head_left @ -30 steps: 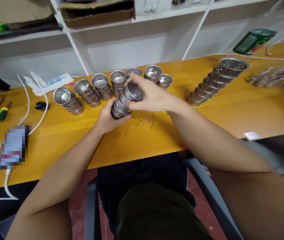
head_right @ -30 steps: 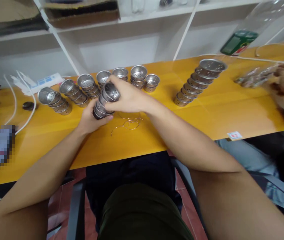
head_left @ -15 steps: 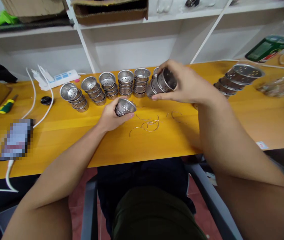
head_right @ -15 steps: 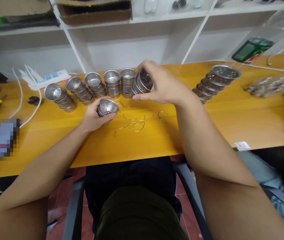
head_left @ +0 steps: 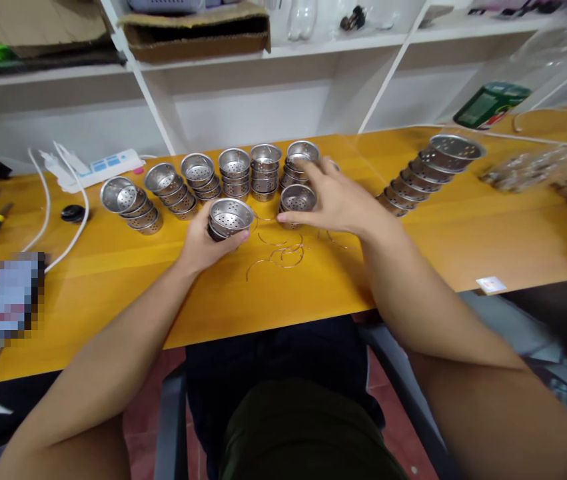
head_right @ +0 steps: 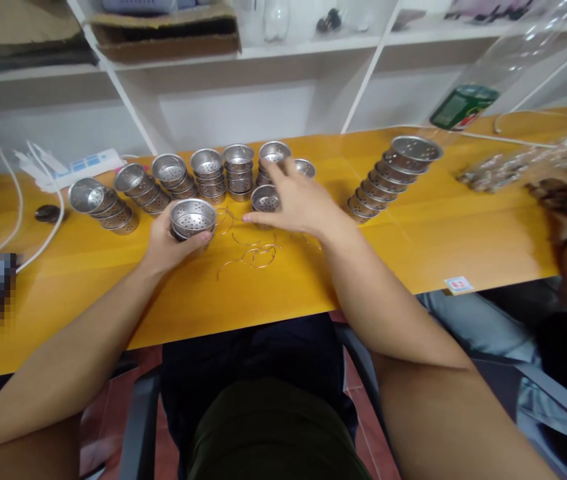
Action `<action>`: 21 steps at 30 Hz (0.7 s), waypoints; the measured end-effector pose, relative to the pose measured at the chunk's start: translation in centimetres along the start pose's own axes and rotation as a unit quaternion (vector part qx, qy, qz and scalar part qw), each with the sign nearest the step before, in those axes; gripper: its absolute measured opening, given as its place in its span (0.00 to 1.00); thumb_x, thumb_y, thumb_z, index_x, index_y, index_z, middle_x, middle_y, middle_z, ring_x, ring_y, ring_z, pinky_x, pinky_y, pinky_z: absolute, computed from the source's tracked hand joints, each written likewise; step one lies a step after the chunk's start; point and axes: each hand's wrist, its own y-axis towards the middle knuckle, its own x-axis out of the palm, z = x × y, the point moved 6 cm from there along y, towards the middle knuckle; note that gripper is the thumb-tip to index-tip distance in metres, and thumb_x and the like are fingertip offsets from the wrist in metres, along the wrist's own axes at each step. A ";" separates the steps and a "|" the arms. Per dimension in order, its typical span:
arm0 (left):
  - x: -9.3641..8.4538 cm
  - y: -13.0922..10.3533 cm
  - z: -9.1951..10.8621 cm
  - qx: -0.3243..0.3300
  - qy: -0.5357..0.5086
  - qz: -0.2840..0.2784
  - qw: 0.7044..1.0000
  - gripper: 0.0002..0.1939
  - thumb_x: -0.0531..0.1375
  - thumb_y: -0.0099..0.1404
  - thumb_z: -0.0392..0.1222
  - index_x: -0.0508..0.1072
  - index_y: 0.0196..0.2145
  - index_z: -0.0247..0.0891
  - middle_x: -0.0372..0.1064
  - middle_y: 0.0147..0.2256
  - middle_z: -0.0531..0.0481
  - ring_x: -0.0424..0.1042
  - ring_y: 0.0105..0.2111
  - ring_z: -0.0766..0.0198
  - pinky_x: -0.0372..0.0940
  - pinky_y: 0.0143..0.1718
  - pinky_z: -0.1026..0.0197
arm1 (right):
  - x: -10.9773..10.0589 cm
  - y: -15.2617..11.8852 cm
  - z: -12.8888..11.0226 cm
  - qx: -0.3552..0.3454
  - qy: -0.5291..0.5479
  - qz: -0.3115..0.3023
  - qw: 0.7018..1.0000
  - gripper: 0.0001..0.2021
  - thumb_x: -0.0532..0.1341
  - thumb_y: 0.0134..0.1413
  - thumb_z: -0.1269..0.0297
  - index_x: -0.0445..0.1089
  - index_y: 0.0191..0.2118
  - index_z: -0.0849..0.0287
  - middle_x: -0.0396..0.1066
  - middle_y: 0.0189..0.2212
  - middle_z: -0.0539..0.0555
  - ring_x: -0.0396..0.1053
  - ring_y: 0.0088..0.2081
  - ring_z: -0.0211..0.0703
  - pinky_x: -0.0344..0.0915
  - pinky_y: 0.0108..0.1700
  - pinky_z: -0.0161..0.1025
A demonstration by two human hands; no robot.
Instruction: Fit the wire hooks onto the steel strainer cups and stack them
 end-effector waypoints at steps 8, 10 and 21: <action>2.5 -0.5 0.3 0.053 -0.023 -0.092 0.994 0.64 0.86 0.60 0.83 0.65 0.77 0.51 0.79 0.68 0.36 0.86 0.69 0.34 0.85 0.74 0.30 | 4.5 -4.3 -11.3 -0.090 0.163 -0.020 0.982 0.55 0.81 0.70 0.37 0.60 0.93 0.36 0.71 0.83 0.64 0.74 0.82 0.86 0.79 0.79 0.87; 2.9 -0.7 0.2 0.063 -0.029 -0.105 0.992 0.67 0.88 0.62 0.78 0.59 0.81 0.53 0.75 0.72 0.32 0.84 0.73 0.32 0.83 0.78 0.27 | 5.6 -3.6 -11.7 -0.098 0.170 -0.016 0.980 0.48 0.80 0.69 0.45 0.66 0.88 0.38 0.75 0.80 0.63 0.77 0.80 0.80 0.81 0.78 0.82; 1.9 -0.3 -0.2 0.043 0.013 -0.071 0.996 0.52 0.84 0.74 0.65 0.65 0.81 0.52 0.72 0.79 0.32 0.84 0.72 0.39 0.88 0.69 0.37 | -16.4 2.4 0.3 0.106 -0.104 0.200 0.969 0.30 0.78 0.78 0.60 0.77 0.78 0.58 0.67 0.86 0.69 0.64 0.87 0.77 0.73 0.83 0.61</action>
